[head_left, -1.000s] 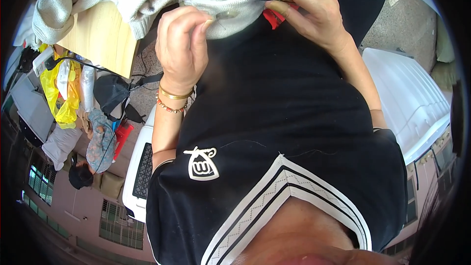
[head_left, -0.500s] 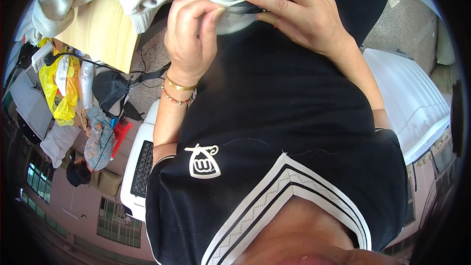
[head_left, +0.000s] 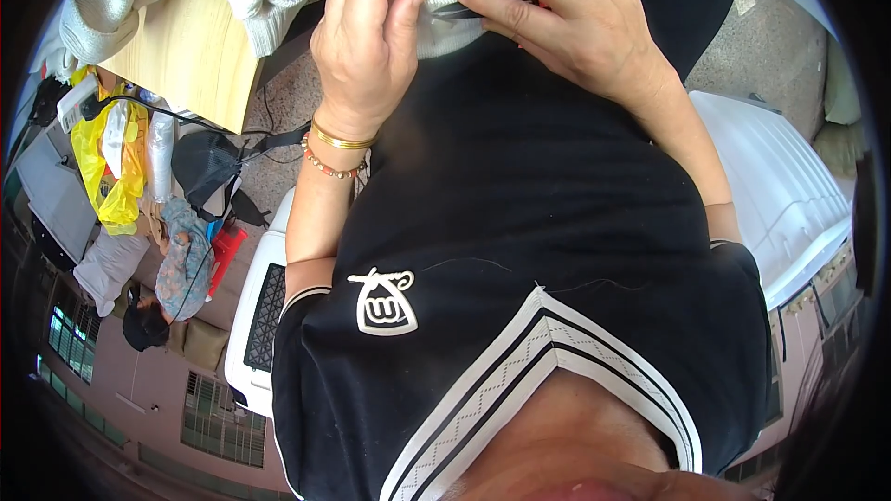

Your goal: Trimming loose threads from sweaters using small thread snips.

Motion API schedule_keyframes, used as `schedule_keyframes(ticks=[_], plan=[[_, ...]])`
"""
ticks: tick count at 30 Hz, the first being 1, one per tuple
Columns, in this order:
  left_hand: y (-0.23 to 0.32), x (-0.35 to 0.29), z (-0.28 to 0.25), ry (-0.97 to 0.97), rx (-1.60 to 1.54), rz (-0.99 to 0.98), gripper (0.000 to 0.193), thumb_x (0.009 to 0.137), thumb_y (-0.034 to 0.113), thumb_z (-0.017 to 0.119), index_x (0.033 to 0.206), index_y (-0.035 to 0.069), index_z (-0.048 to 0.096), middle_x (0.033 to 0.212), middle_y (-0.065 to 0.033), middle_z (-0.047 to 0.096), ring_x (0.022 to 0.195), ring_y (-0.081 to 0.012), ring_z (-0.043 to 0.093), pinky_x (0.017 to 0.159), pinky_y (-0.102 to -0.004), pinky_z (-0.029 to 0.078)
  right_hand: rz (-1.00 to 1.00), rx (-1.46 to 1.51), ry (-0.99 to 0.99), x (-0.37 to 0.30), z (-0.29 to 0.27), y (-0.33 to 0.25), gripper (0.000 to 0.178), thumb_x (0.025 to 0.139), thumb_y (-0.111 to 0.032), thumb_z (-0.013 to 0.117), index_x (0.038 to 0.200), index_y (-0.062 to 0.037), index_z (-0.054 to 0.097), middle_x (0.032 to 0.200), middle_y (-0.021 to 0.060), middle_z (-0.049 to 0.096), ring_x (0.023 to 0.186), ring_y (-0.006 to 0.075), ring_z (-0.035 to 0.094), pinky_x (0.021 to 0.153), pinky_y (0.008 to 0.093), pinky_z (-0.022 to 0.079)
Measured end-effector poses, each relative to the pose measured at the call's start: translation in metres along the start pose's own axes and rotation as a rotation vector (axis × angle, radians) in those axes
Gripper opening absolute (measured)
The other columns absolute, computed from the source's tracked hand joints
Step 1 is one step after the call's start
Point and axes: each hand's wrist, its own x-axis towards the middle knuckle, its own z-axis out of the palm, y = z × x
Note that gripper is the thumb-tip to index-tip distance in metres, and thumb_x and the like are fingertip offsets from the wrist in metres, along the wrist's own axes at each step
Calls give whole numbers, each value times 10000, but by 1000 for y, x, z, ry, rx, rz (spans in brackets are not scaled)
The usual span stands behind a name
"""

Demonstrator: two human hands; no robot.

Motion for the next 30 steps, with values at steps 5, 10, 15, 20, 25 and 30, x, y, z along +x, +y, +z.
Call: schedule_keyframes(ticks=[5,10,15,20,25,30], plan=[[1,-1,1,7,-23,-8,55,982,13,650,1015,-23,624,997,-99,652,686,-126,650,617,-235,530,30,48,-2,4,-9,1,380,794,-130,803,1170,-137,746,894,20,606,709,171,611,593,284,495],[3,-13,-1,103,-361,-284,69,999,6,615,1039,-47,597,1034,-97,607,684,-128,691,650,-231,541,130,107,25,1,11,12,313,808,-113,766,1119,-132,736,889,19,609,701,186,619,587,301,499],[2,-25,-13,168,-293,-244,64,996,-1,609,1045,-41,602,1029,-103,606,663,-117,664,630,-227,531,208,179,51,5,-8,6,300,825,-146,793,1115,-100,735,874,50,601,685,209,612,559,316,492],[0,-36,-28,190,-232,-275,63,1013,-7,565,1060,-41,589,1053,-128,591,673,-107,623,653,-236,530,293,310,87,-1,-15,10,367,828,-112,811,1181,-70,723,875,88,593,683,223,603,568,313,480],[5,-38,-42,204,-314,-280,87,1015,20,569,1019,-36,635,1031,-118,601,723,-129,608,698,-256,526,271,409,94,-3,-10,9,379,834,-86,808,1202,-61,718,878,92,593,681,216,594,581,308,472],[15,-15,-25,23,-62,-195,354,818,87,827,1159,95,731,1005,-56,603,799,-128,593,706,-265,489,269,445,33,-1,-5,2,374,843,-106,797,1204,-60,713,877,79,592,683,213,599,583,311,478]])
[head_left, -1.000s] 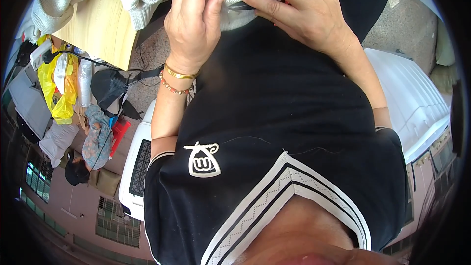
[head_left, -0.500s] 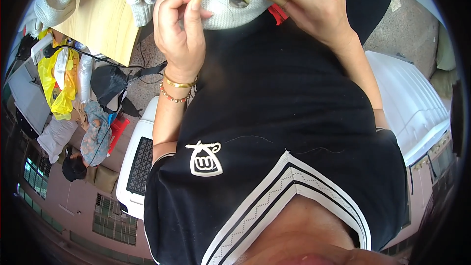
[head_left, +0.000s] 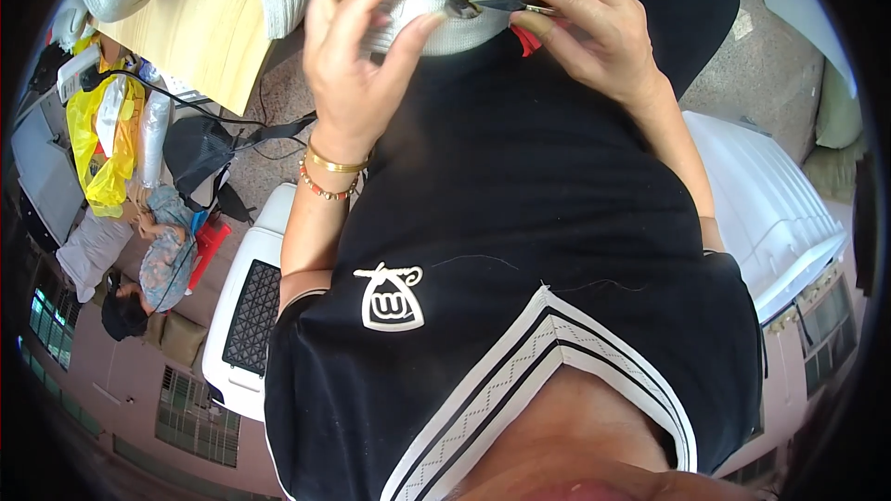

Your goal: Trimming loose threads from sweaters using small thread snips.

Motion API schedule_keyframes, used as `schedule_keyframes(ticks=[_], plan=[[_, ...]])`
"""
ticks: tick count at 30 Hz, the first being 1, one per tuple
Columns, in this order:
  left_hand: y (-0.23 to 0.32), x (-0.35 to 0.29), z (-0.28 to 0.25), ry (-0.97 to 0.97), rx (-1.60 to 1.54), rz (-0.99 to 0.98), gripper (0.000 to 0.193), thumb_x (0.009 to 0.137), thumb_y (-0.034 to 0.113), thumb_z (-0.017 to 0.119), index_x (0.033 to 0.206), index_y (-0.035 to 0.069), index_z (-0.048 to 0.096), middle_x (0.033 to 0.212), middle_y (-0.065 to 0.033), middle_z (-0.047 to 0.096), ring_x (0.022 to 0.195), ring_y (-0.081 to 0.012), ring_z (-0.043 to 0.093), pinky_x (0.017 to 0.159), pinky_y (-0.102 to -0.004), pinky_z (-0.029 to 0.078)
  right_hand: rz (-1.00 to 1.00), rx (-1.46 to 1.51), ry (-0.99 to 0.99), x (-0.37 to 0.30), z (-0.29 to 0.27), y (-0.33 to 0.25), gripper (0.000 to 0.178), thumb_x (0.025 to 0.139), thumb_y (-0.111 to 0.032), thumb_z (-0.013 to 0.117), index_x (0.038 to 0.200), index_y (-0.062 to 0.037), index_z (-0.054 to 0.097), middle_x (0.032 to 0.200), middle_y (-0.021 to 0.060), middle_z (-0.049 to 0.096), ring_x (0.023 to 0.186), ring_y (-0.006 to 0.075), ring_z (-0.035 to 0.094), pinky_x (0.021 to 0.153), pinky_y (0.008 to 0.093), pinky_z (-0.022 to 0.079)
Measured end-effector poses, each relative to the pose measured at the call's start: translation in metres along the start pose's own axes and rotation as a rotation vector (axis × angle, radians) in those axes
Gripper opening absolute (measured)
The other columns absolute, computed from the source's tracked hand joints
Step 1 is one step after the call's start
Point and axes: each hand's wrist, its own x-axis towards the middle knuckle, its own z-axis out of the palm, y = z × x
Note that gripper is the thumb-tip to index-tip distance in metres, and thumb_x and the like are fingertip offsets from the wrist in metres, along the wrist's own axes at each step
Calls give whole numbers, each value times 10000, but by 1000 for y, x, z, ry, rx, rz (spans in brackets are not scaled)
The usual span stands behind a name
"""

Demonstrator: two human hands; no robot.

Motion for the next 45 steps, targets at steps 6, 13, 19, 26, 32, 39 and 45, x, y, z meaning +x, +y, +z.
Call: schedule_keyframes(ticks=[6,13,19,26,32,39,45], plan=[[-10,14,5,-118,234,239,335,855,96,795,1187,120,754,940,-37,629,797,-154,592,715,-275,456,-20,-77,-61,-7,2,8,419,802,-43,801,1214,-89,741,924,59,616,693,143,612,592,254,495],[-19,14,2,-94,309,338,245,835,139,805,1078,161,777,890,13,634,780,-156,596,696,-294,435,-49,-185,-90,0,2,6,432,801,-86,818,1223,-134,744,933,44,630,696,148,619,592,274,506],[-19,12,5,-79,299,314,137,853,144,789,981,131,743,898,4,643,798,-168,604,719,-304,433,-163,-343,-108,10,-2,2,463,777,-123,835,1230,-152,744,929,36,631,697,168,625,593,277,516],[-22,9,4,-70,274,325,115,895,150,754,980,100,695,922,-10,649,856,-199,616,754,-315,444,-344,-498,-120,14,-6,2,517,726,-130,838,1232,-176,747,917,17,634,748,172,644,636,291,532],[-17,6,-3,-53,176,285,103,910,90,735,989,51,682,955,-77,645,845,-231,609,756,-323,487,-317,-510,-163,16,-5,1,517,725,-142,839,1232,-175,745,921,11,641,754,174,652,633,293,534],[-9,-6,-16,-11,85,194,147,852,121,775,956,94,675,914,-42,630,809,-224,597,746,-333,454,-232,-406,-143,16,-2,3,476,761,-154,839,1227,-166,743,910,9,644,737,172,647,627,297,535],[-18,-12,-8,-9,227,163,262,821,177,815,1066,139,729,931,-21,619,792,-197,588,737,-323,444,-687,-48,383,24,23,36,354,855,-146,774,1195,-68,714,878,63,592,686,219,610,576,323,487]])
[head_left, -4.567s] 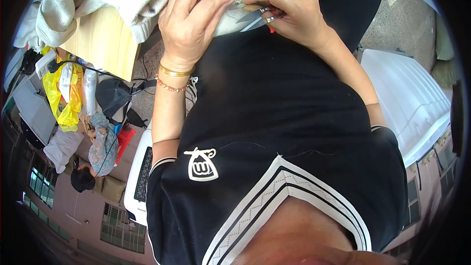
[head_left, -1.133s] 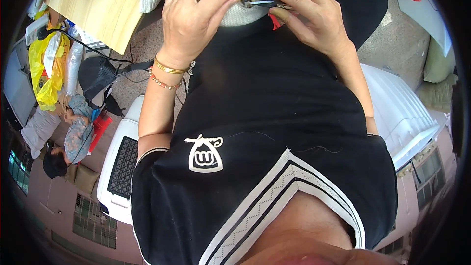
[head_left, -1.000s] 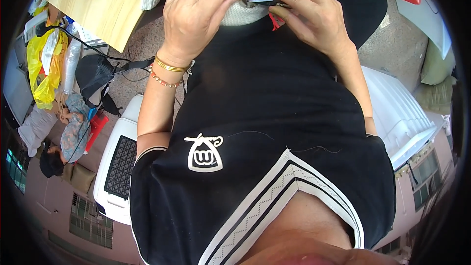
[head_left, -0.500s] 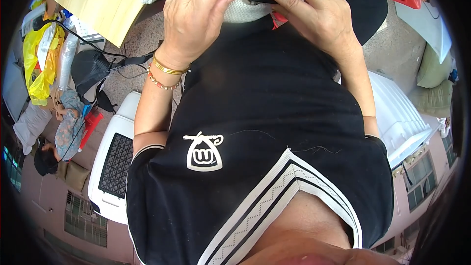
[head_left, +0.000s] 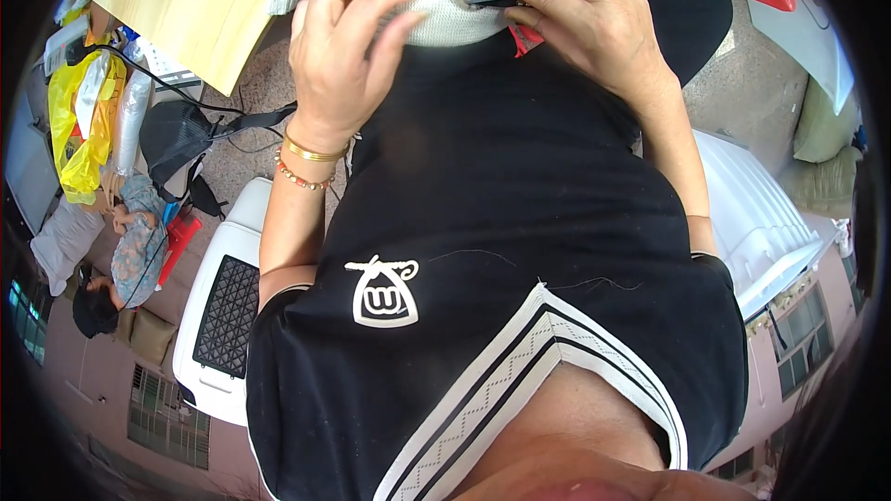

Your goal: Trimming loose threads from sweaters using small thread snips.

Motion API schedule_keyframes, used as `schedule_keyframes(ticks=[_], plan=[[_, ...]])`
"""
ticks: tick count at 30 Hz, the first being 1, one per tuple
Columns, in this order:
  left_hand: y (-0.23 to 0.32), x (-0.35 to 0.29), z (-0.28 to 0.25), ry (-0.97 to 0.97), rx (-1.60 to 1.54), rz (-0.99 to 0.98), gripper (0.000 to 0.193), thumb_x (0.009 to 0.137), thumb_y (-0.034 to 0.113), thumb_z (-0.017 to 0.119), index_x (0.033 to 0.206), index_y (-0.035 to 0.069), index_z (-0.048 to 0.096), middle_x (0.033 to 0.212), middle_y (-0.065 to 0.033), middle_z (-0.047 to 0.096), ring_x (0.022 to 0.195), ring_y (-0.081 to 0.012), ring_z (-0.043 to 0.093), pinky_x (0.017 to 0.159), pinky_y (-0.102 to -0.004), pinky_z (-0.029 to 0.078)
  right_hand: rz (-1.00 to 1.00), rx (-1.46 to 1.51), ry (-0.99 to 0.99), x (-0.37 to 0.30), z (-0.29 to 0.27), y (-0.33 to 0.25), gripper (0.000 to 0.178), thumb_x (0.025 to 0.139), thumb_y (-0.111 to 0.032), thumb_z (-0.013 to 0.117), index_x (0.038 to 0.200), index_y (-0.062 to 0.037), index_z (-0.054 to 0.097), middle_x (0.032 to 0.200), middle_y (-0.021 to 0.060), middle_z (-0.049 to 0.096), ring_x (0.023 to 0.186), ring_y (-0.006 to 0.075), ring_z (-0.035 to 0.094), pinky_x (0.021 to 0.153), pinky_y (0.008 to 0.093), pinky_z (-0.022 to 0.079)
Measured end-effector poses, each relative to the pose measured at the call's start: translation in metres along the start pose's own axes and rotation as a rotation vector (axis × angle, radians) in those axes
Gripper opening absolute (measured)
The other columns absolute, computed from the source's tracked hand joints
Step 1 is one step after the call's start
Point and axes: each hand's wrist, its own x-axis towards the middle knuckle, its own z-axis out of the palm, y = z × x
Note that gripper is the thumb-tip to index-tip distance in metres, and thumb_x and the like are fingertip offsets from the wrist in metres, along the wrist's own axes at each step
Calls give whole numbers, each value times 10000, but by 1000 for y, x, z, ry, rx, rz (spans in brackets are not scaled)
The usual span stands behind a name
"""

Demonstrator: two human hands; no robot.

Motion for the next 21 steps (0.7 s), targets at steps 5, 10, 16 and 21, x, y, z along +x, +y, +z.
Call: schedule_keyframes(ticks=[5,10,16,21], plan=[[1,12,15,-29,95,94,296,813,201,811,1105,190,760,895,49,599,771,-139,585,765,-313,413,465,-132,-675,44,-29,-29,342,858,-168,758,1184,-75,714,880,56,593,694,226,620,576,333,495],[-9,14,19,24,161,227,258,803,165,804,1056,201,766,874,60,592,763,-123,587,767,-311,414,585,-114,-760,47,-29,-30,332,852,-168,760,1167,-73,714,887,58,598,707,230,627,584,335,500],[-14,14,21,46,215,333,212,797,136,795,999,186,749,895,54,591,798,-125,597,800,-316,424,63,17,-33,-13,11,7,333,849,-170,766,1162,-70,711,891,61,598,712,236,628,587,337,501],[-12,13,23,76,203,294,214,795,151,800,998,173,736,925,40,598,839,-148,600,826,-329,428,514,-111,-668,40,-27,-28,342,852,-176,771,1171,-73,709,888,62,596,713,241,627,590,343,502]])
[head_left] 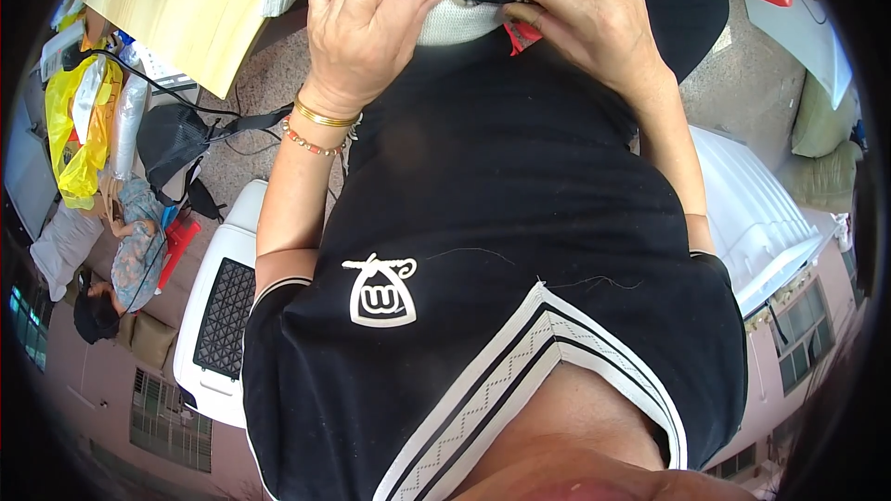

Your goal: Trimming loose threads from sweaters using small thread snips.

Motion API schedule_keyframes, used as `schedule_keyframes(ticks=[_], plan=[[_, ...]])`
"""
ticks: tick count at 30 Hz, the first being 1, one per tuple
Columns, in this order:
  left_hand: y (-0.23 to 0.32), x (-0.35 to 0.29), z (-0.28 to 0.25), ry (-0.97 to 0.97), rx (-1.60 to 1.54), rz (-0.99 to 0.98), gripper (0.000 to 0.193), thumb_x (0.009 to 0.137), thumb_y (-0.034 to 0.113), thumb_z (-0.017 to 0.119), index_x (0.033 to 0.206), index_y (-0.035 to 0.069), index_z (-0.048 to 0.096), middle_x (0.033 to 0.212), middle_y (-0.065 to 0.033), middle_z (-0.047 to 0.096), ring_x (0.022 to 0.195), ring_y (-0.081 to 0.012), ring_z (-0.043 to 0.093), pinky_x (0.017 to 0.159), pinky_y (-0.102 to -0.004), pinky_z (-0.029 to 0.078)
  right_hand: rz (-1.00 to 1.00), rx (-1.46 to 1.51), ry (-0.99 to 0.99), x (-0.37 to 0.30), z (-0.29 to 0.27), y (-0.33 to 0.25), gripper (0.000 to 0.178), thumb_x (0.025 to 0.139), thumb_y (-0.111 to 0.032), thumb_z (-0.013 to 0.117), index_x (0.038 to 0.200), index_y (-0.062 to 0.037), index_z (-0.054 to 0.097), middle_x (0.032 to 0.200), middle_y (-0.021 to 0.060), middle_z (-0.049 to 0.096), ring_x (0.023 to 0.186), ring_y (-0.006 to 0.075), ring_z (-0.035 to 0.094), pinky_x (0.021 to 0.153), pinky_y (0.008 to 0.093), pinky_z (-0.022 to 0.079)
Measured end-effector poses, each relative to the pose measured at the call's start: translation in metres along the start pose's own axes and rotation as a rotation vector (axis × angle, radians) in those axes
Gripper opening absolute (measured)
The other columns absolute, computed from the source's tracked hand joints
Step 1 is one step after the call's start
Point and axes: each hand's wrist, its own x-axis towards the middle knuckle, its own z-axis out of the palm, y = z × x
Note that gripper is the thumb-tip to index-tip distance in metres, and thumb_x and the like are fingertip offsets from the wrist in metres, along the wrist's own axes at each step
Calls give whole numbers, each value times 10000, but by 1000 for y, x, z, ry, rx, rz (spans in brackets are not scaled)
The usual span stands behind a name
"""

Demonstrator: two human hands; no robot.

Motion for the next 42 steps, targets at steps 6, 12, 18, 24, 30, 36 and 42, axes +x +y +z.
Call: schedule_keyframes(ticks=[6,12,18,24,30,36,42], plan=[[3,2,-5,-8,-103,-52,188,785,165,817,960,173,747,918,32,614,832,-161,595,835,-338,422,8,1,3,-1,18,13,345,853,-177,770,1179,-83,710,883,60,593,722,241,625,590,343,500],[8,3,-10,-17,-180,-83,173,761,157,832,922,187,777,850,43,615,800,-159,589,815,-333,414,-1,12,3,0,6,1,353,850,-188,776,1185,-95,715,879,57,589,715,246,618,583,344,496],[20,0,-20,-3,-308,-210,182,756,96,832,923,145,781,864,16,613,792,-157,585,781,-311,435,-109,-85,137,-10,27,13,432,765,-137,836,1190,-161,761,884,13,639,715,170,635,615,296,527],[0,-21,-27,43,-335,-383,117,879,18,750,988,50,724,1002,-90,612,884,-202,633,774,-303,531,-51,4,167,-12,31,18,413,769,-115,833,1175,-141,765,860,26,620,697,168,610,599,302,504],[-8,-28,-19,-137,-242,-500,330,1019,201,591,1279,-2,602,1224,-201,646,1130,-373,620,983,-416,492,123,182,142,-15,31,14,387,784,-120,839,1163,-126,757,868,39,613,701,177,607,615,284,493],[-15,-44,-12,-189,-787,-965,540,1006,325,626,1372,-60,530,1329,-216,625,1238,-272,587,1066,-355,437,173,184,96,-24,40,23,346,752,-92,825,1076,-134,711,859,21,632,725,156,673,630,274,546],[-3,-14,-45,-90,-1078,-1049,386,945,-20,682,1319,-24,584,1206,-97,654,1112,-130,634,969,-260,496,140,438,85,-26,19,42,272,747,2,789,1011,-44,744,776,19,526,659,124,539,586,263,419]])
